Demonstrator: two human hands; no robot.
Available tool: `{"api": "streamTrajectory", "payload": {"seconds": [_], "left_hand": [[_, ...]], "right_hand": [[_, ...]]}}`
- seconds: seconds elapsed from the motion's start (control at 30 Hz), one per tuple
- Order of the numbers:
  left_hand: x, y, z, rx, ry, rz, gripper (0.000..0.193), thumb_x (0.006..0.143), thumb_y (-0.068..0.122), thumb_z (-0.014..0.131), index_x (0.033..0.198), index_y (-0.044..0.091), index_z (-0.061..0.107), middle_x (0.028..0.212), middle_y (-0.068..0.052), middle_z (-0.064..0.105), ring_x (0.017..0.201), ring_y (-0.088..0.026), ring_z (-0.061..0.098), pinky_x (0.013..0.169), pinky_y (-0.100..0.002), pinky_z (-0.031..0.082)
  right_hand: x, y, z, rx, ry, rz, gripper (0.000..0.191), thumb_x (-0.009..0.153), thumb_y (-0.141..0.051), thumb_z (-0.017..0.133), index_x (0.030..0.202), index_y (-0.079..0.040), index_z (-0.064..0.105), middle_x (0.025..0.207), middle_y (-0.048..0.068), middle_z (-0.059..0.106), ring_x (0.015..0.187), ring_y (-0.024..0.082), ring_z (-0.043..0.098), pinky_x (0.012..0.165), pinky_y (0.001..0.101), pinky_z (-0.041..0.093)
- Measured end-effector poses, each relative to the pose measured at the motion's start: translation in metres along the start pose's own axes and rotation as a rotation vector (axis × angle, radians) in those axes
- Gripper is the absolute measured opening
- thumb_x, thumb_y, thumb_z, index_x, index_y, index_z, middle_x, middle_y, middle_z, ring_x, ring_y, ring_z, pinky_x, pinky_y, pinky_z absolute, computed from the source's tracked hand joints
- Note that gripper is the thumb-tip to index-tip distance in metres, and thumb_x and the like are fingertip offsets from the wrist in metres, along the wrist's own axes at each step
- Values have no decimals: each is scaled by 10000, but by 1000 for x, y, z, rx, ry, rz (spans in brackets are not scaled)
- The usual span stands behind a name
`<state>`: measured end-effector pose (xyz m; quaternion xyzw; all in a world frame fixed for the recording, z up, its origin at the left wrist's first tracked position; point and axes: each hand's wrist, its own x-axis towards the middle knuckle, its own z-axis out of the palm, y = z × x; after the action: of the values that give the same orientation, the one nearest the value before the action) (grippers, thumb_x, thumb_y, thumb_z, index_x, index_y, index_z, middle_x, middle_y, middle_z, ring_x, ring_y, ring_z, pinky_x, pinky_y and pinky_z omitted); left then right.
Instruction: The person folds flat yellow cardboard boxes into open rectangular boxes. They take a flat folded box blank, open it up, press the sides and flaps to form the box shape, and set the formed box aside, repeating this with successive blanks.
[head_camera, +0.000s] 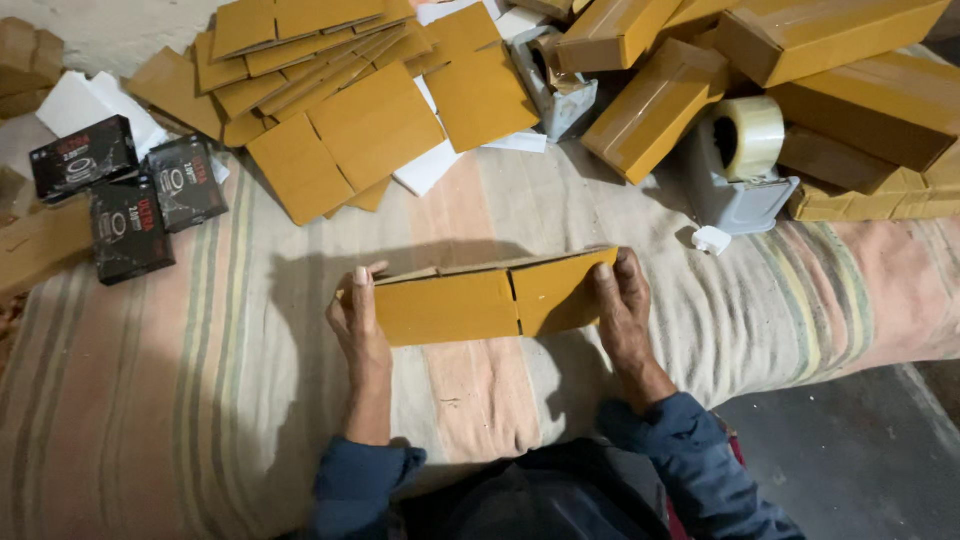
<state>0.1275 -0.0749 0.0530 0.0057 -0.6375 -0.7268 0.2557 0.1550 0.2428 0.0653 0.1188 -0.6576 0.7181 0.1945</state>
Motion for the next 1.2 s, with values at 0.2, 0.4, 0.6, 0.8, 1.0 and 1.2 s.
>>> {"api": "streamTrajectory", "payload": {"seconds": [0.2,0.4,0.6,0.8,1.0,1.2], "left_hand": [[-13,20,44,-23,-104,283,517,1019,304,594,1421,-8,502,1380,-136,542,1308,-240,535,1137,-404,452],[-15,41,46,-27,-115,272,567,951,213,534,1474,-9,523,1470,-150,560,1374,-250,550,1183,-393,436],[-47,45,48,100,-23,257,597,951,140,509,1528,-8,480,1567,-188,469,1450,-302,470,1208,-417,385],[-42,35,28,206,-158,412,289,1021,171,529,1215,39,697,1373,-181,654,1405,-270,546,1200,-416,443],[-27,27,15,196,-170,-6,264,973,240,714,1129,27,715,1129,-125,761,1093,-258,727,945,-394,599],[-7,20,21,339,-101,351,650,904,257,769,1434,47,457,1435,-181,475,1324,-275,468,1015,-396,505]], "right_hand": [[22,-17,39,-227,-337,-79,749,1087,-604,278,1570,-41,380,1564,155,450,1482,278,415,1225,407,326],[25,-14,48,-207,-213,52,604,1052,-403,485,1497,0,422,1553,184,461,1422,272,420,1175,396,324],[57,-9,64,-257,-173,243,496,1056,-337,517,1451,-37,515,1159,182,631,1094,213,568,1001,347,457],[70,-1,67,-393,-250,357,493,966,-236,663,1410,-73,521,1082,138,704,992,212,672,864,338,566],[45,9,68,-426,-182,167,529,932,-207,732,1400,-38,553,1156,80,705,1082,190,689,949,306,562],[32,-5,43,266,-485,295,675,984,-548,526,1388,-15,614,1382,131,601,1248,222,640,1081,356,501]]}}
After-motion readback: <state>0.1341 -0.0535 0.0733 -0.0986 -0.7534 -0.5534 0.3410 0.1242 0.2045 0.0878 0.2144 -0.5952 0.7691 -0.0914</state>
